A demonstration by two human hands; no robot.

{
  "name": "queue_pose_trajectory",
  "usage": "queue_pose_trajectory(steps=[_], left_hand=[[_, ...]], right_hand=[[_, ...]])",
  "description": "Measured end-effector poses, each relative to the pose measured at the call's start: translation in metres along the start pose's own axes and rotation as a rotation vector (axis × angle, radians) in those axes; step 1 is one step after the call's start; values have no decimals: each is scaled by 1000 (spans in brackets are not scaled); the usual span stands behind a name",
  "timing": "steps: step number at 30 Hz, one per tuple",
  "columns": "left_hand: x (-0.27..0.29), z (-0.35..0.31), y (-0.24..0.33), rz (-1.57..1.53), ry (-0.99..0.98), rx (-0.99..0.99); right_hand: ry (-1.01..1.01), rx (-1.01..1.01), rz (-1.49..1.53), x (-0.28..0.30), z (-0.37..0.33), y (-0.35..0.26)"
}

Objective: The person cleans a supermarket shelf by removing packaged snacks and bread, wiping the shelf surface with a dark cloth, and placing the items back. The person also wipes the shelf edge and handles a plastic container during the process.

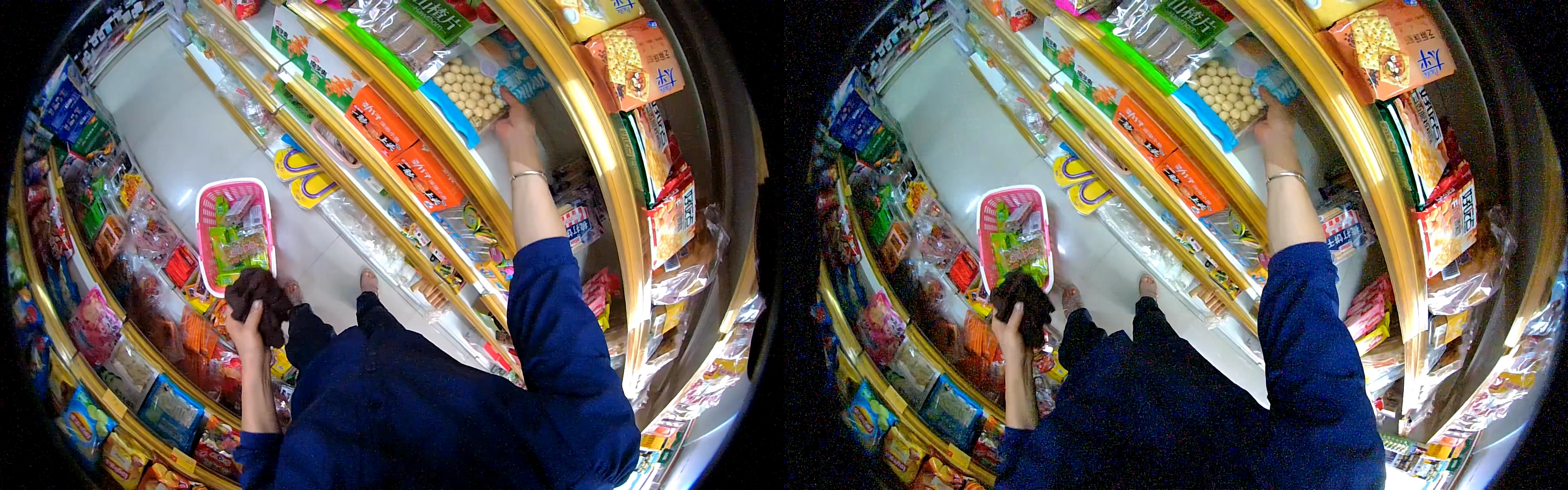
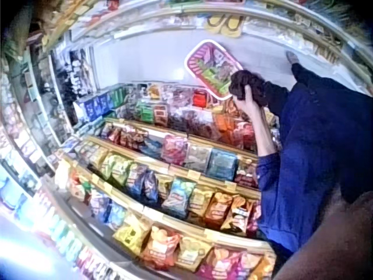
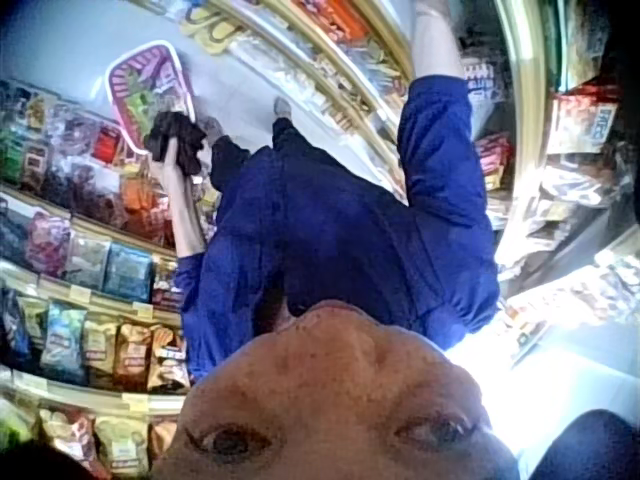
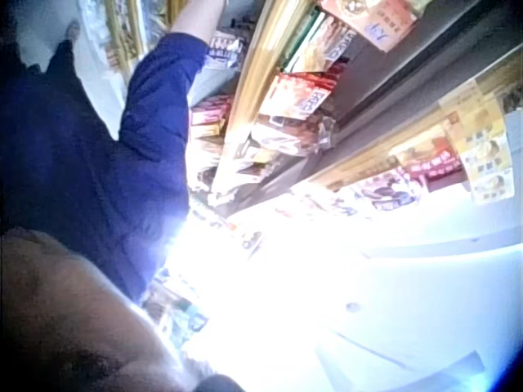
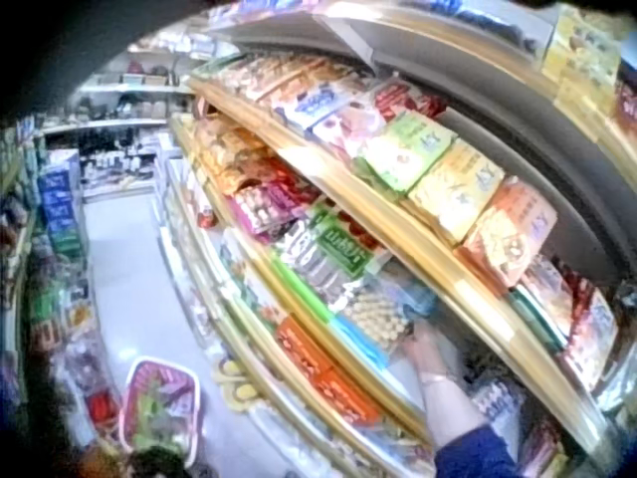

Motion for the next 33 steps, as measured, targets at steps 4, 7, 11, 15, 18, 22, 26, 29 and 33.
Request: queue_pose_trajectory(steps=[4,7,11,15,18,22,26,29,33], left_hand=[[38,-15,-3,-83,146,-5],[31,-9,-8,-111,112,4],[0,4,-6,-93,-51,99],[-41,8,22,4,-231,160],[-51,9,35,8,-359,176],[-72,-2,50,-71,-512,239],[-90,-12,46,-209,-602,291],[-99,-16,42,-244,-587,289],[-97,-26,40,-270,-463,242]], right_hand=[[200,200,-38,48,-4,-43],[189,245,86,81,-42,-78],[248,155,158,99,-88,-95],[205,105,190,115,-119,-86],[98,32,247,100,-147,-64],[23,14,136,74,-185,-40],[-40,71,12,45,-197,-30],[-49,-106,244,11,-175,-21],[-27,-68,291,-34,-134,-30]])
Point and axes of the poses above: each hand's wrist, its own z-axis towards the middle knuckle, its own x-axis out of the back of the hand, y = z × x, the point moved 8 cm from there along z, towards the middle knuckle, and after that the axes turned 9 degrees about x, right-handed, at the moved point
